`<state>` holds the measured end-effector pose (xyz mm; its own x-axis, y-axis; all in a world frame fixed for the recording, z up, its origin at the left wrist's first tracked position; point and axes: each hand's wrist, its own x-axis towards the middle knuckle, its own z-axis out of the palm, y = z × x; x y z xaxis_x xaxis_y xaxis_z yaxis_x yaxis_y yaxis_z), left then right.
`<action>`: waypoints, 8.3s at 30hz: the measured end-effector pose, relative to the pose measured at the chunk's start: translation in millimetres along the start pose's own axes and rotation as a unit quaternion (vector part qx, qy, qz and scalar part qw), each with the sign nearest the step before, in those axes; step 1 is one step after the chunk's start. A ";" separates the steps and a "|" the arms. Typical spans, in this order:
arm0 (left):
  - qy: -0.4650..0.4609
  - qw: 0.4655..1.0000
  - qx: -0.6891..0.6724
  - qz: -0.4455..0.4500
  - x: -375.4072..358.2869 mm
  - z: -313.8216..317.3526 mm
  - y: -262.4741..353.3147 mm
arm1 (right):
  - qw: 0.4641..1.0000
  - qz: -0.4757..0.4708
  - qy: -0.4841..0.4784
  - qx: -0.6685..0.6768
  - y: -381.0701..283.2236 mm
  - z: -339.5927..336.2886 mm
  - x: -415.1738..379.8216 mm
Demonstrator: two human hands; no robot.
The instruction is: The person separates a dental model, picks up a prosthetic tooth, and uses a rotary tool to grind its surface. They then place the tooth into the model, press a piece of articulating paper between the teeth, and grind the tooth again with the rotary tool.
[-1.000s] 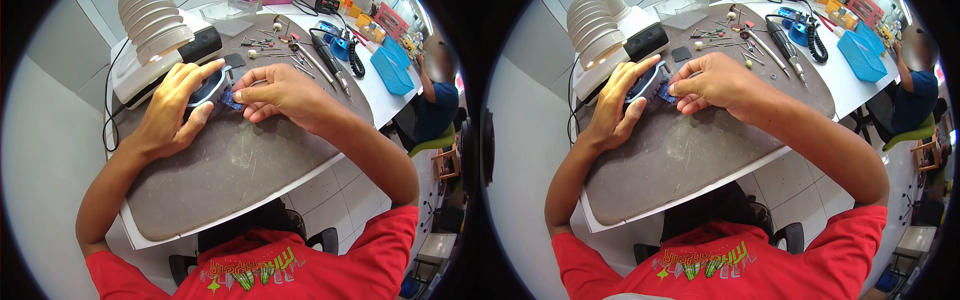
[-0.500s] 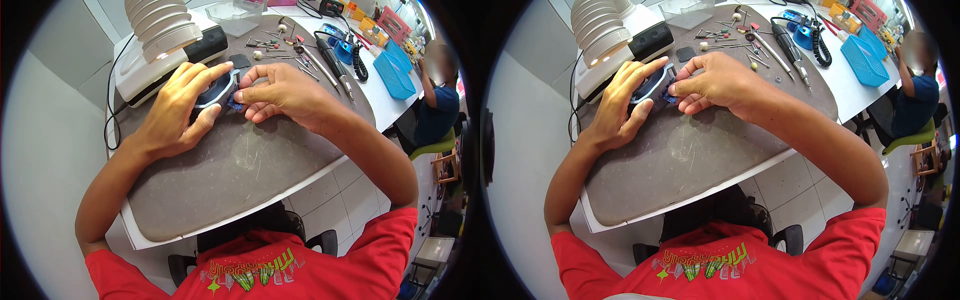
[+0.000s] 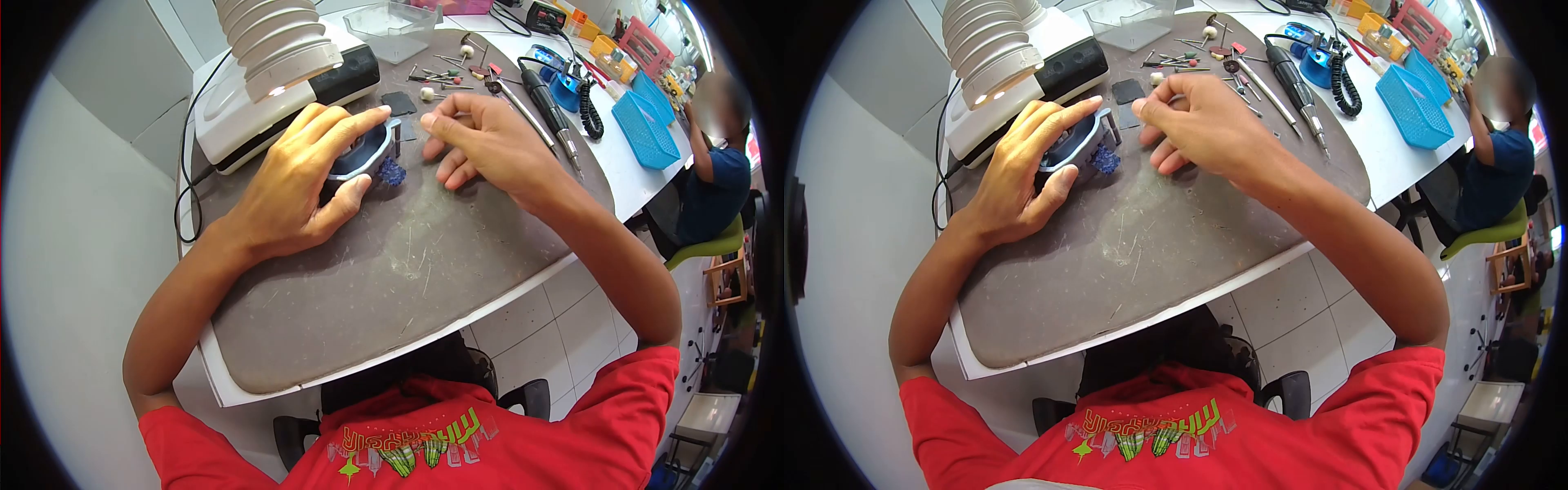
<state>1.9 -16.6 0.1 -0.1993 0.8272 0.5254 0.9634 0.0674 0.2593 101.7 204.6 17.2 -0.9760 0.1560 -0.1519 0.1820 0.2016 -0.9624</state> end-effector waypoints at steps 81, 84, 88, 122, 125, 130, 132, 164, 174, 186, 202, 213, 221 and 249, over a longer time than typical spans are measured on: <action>0.038 0.986 0.143 -0.071 -49.4 -31.6 34.3 | 0.916 -0.260 0.103 -0.289 -1.8 -3.7 -6.4; 0.045 0.983 0.133 -0.116 -50.4 -30.0 35.1 | 0.879 -0.253 0.153 -0.373 -8.3 -20.4 1.0; 0.062 0.976 0.140 -0.153 -51.2 -32.6 31.0 | 0.849 -0.367 0.039 -0.379 -10.7 -13.8 10.8; 0.032 0.998 0.052 0.017 24.5 28.2 4.7 | 0.913 -0.267 0.074 -0.299 8.8 -4.4 -13.4; 0.016 0.998 0.056 0.015 29.7 25.4 8.2 | 0.886 -0.296 0.114 -0.338 8.5 -2.6 -15.8; -0.004 0.997 0.063 0.037 40.4 24.8 3.3 | 0.905 -0.237 0.066 -0.348 3.7 -13.9 -17.1; 0.011 1.000 0.005 0.000 41.7 27.4 4.2 | 0.904 -0.227 0.095 -0.350 -0.2 -16.8 -23.6; 0.055 0.879 -0.413 -0.231 12.2 -3.9 30.0 | 0.828 -0.168 0.302 -0.442 -0.7 -96.3 -19.8; 0.105 0.719 -0.585 -0.362 4.8 -13.0 9.7 | 0.847 -0.023 0.225 -0.481 33.2 -133.0 -8.8; 0.111 0.700 -0.588 -0.391 9.1 -20.1 10.1 | 0.916 -0.246 0.111 0.298 8.0 -77.6 -4.8; 0.184 0.636 -0.651 -0.372 1.1 -12.5 1.9 | 0.951 -0.286 -0.020 0.115 -4.3 42.9 17.1; 0.186 0.606 -0.729 -0.259 -12.6 -2.7 -15.5 | 0.911 -0.406 -0.047 -0.058 1.0 26.0 25.1; 0.220 0.616 -0.689 -0.312 -10.1 -4.2 0.9 | 0.860 -0.431 -0.032 -0.271 0.7 30.6 28.3; 0.118 0.567 -0.724 -0.375 -6.9 -4.8 -0.5 | 0.853 -0.522 0.004 -0.020 4.4 29.4 46.9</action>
<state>1.9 -25.0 0.2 -0.6388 0.7595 -0.1228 -0.5302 -0.3190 0.7856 53.2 184.4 -0.7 -0.6078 -0.1214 0.7848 -0.7814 0.2675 -0.5638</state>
